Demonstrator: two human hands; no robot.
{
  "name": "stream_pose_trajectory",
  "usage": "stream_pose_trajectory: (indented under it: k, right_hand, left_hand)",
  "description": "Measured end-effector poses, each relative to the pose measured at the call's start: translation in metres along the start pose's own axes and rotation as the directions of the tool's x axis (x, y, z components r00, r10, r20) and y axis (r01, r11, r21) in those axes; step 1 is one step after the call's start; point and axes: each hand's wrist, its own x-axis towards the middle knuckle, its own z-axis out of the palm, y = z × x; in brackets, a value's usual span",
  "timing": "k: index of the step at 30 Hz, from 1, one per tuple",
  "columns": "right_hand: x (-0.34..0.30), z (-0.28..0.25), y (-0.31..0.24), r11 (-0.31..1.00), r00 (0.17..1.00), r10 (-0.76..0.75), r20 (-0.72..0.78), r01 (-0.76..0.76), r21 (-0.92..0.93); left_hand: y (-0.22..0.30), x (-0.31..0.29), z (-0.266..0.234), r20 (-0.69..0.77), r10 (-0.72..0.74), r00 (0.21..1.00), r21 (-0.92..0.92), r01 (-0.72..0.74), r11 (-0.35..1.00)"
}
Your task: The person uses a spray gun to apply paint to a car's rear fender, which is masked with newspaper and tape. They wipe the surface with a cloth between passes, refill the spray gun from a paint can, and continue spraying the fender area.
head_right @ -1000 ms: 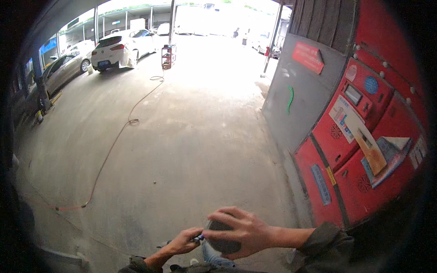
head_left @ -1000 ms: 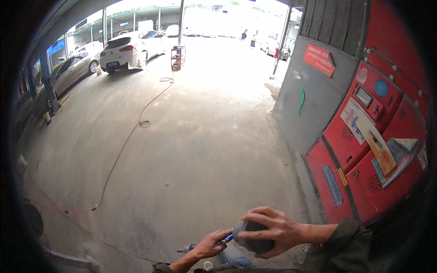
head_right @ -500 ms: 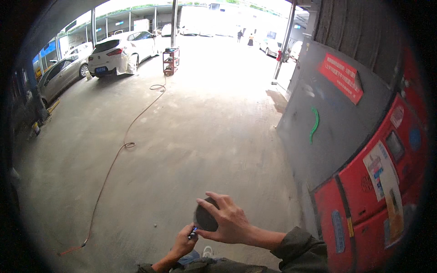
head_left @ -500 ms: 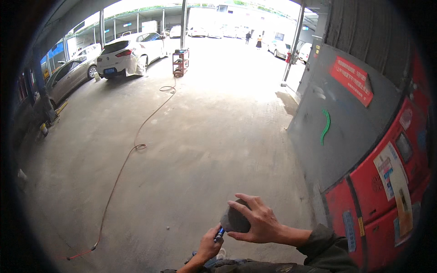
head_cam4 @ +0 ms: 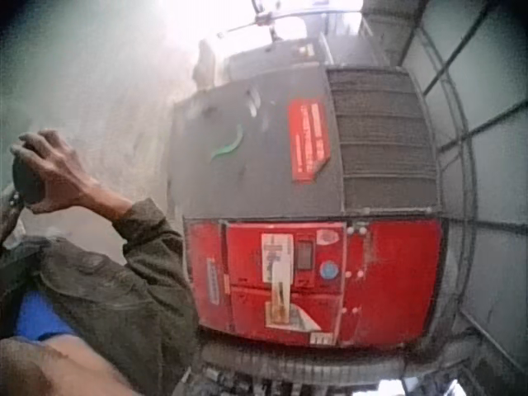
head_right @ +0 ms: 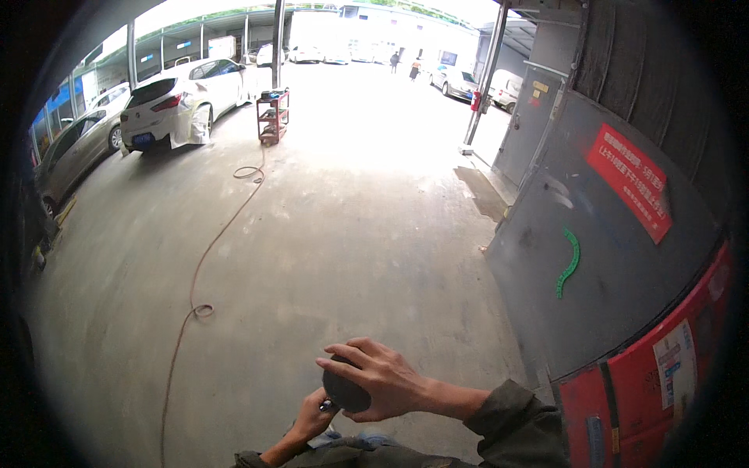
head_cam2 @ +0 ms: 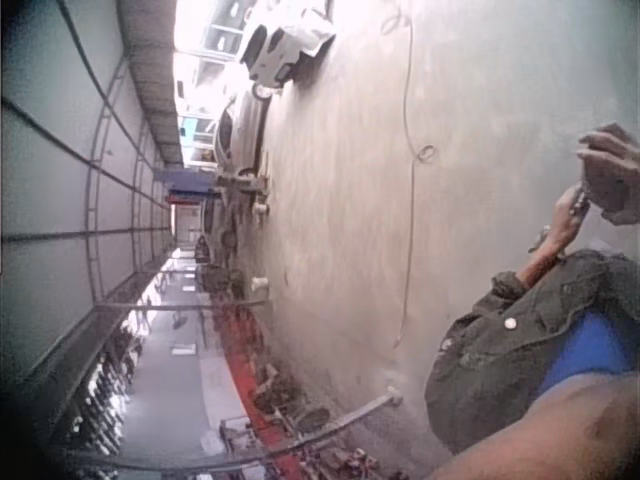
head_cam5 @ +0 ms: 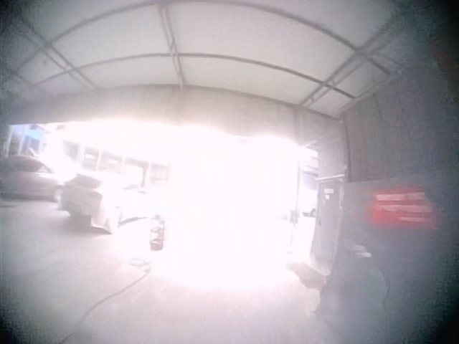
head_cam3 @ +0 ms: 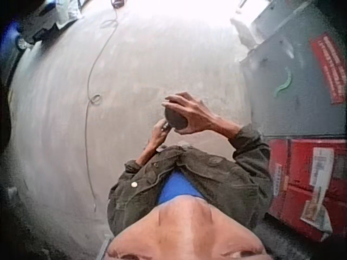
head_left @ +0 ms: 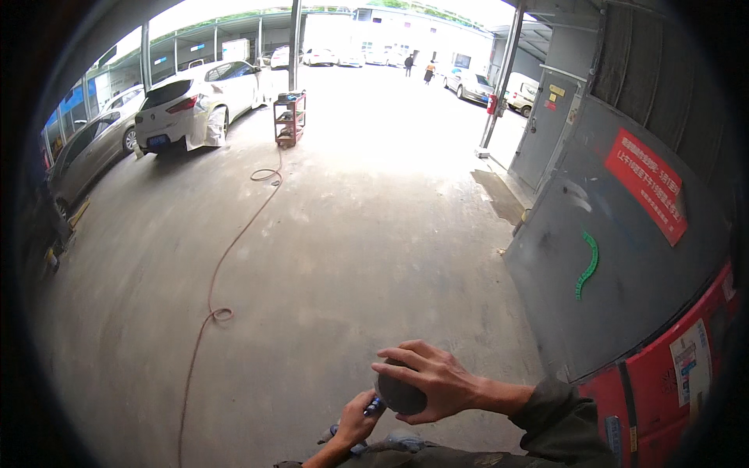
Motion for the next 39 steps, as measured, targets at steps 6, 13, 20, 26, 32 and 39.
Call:
stream_pose_trajectory:
  k: [6, 13, 20, 26, 32, 39]
  right_hand:
    - [0.117, -0.047, 0.161, 0.994, 0.994, 0.092, -0.067, -0.087, 0.064]
    - [0.248, -0.078, 0.388, 0.997, 0.997, -0.01, -0.076, 0.015, 0.077]
    - [0.394, -0.133, 0.584, 0.994, 0.995, -0.06, -0.083, 0.067, 0.087]
    - [0.525, -0.146, 0.754, 0.989, 0.994, -0.091, -0.064, 0.098, 0.115]
    - [0.66, -0.154, 0.928, 0.995, 0.996, 0.048, -0.072, -0.041, 0.087]
    - [0.781, -0.182, 1.127, 0.981, 0.958, 0.187, -0.217, -0.17, 0.094]
  left_hand:
    - [0.03, 0.186, -0.092, 0.06, 0.099, 0.993, -0.055, -0.095, 0.994]
    - [-0.034, 0.437, -0.156, 0.177, -0.034, 0.984, 0.008, 0.033, 0.999]
    - [-0.023, 0.673, -0.226, 0.175, -0.184, 0.967, 0.042, 0.179, 0.983]
    - [-0.064, 0.858, -0.298, 0.279, -0.331, 0.902, 0.032, 0.335, 0.942]
    - [-0.112, 1.069, -0.352, -0.008, -0.115, 0.993, 0.144, 0.115, 0.983]
    - [-0.13, 1.3, -0.429, -0.046, -0.107, 0.993, 0.283, 0.116, 0.952]
